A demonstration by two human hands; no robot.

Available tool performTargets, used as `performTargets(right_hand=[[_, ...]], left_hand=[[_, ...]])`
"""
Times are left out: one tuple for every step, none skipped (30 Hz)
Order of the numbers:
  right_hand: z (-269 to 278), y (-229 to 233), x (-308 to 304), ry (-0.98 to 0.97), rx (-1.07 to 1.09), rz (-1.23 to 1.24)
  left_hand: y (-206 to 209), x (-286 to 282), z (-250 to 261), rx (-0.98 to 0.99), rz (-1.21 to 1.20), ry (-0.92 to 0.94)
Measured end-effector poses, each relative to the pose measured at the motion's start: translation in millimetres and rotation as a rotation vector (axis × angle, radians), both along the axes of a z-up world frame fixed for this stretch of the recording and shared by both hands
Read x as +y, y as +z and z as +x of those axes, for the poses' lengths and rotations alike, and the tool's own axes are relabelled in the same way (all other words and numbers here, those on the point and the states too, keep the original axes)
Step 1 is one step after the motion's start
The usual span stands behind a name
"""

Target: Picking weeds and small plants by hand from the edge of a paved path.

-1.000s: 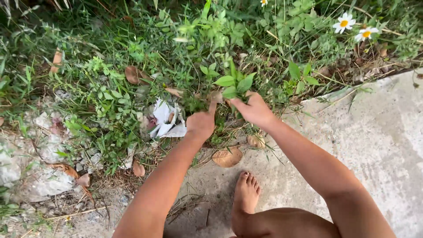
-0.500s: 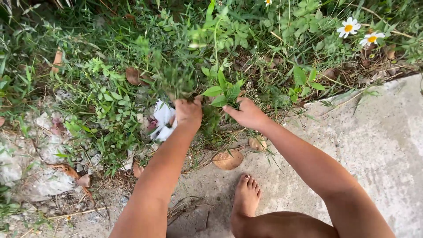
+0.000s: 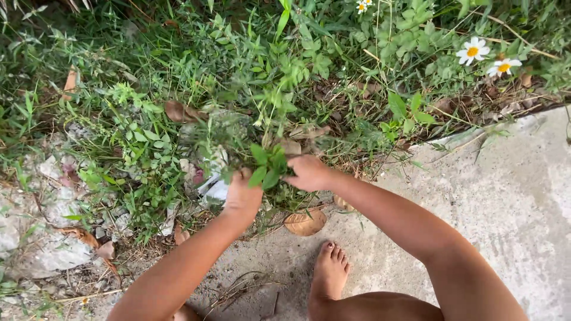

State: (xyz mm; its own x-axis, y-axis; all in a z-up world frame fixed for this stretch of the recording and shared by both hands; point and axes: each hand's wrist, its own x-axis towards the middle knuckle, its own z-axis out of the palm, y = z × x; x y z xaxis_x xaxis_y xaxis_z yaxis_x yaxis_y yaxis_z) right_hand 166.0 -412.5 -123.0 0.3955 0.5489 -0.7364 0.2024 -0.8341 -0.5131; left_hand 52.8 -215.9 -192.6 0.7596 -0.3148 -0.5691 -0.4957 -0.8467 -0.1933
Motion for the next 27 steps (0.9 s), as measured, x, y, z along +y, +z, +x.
performTargets(right_hand=[[-5, -12, 2, 0.021, -0.035, 0.097], [-9, -25, 3, 0.042, -0.069, 0.194], [-14, -40, 5, 0.043, -0.065, 0.198], [-19, -55, 7, 0.142, -0.377, 0.387], [-24, -69, 10, 0.24, -0.691, 0.577], [-24, -68, 17, 0.239, -0.688, 0.582], [-24, -67, 24, 0.206, -0.581, 0.515], [-25, -65, 31, 0.174, -0.473, 0.449], [-20, -59, 32, 0.179, -0.476, 0.451], [-15, -54, 33, 0.064, -0.628, 0.598], [-11, -48, 33, -0.056, -0.777, 0.743], [-7, -65, 32, -0.055, -0.78, 0.744], [-6, -82, 31, 0.06, -0.446, 0.424], [-6, -99, 29, 0.17, -0.112, 0.103], [-13, -101, 26, 0.17, -0.108, 0.104], [-22, -102, 23, 0.096, 0.042, 0.219], [-29, -104, 19, 0.022, 0.191, 0.332], [-42, -106, 15, 0.022, 0.192, 0.333], [-50, -109, 12, 0.049, 0.181, 0.221], [-58, -111, 10, 0.078, 0.171, 0.109], [-67, -97, -2, 0.067, 0.17, 0.115], [-76, -84, -12, 0.165, -0.081, 0.372], [-88, -69, -27, 0.275, -0.33, 0.617], [-86, -56, -40, 0.27, -0.33, 0.612], [-81, -42, -61, 0.202, -0.346, 0.385], [-74, -27, -82, 0.133, -0.362, 0.158], [-57, -4, -103, 0.122, -0.361, 0.155]], left_hand=[[10, 3, -1, -0.131, -0.08, 0.003], [20, 6, -1, -0.262, -0.16, 0.005], [46, 5, 7, -0.258, -0.156, 0.007], [73, 3, 16, -0.16, -0.151, 0.051], [100, 1, 25, -0.063, -0.145, 0.096], [111, -3, 33, -0.06, -0.14, 0.098], [122, -8, 41, 0.025, -0.103, 0.141], [134, -13, 49, 0.11, -0.066, 0.185], [123, -14, 49, 0.106, -0.066, 0.188], [112, -15, 49, 0.019, -0.107, 0.275], [101, -17, 50, -0.067, -0.149, 0.358], [99, -17, 52, -0.071, -0.149, 0.358], [97, -18, 51, -0.097, -0.201, 0.393], [95, -19, 49, -0.123, -0.253, 0.428], [96, -20, 45, -0.12, -0.251, 0.428], [98, -21, 41, -0.053, -0.226, 0.385], [100, -23, 37, 0.011, -0.201, 0.341], [100, -27, 28, 0.012, -0.199, 0.341], [99, -28, 22, 0.092, -0.218, 0.373], [99, -29, 17, 0.173, -0.236, 0.404], [118, -34, 17, 0.173, -0.231, 0.393], [137, -38, 17, 0.203, -0.289, 0.348], [156, -45, 14, 0.237, -0.356, 0.31], [162, -47, 13, 0.24, -0.359, 0.304], [167, -56, 13, 0.143, -0.469, 0.253], [172, -65, 13, 0.042, -0.577, 0.203], [179, -64, 24, 0.047, -0.577, 0.193]])
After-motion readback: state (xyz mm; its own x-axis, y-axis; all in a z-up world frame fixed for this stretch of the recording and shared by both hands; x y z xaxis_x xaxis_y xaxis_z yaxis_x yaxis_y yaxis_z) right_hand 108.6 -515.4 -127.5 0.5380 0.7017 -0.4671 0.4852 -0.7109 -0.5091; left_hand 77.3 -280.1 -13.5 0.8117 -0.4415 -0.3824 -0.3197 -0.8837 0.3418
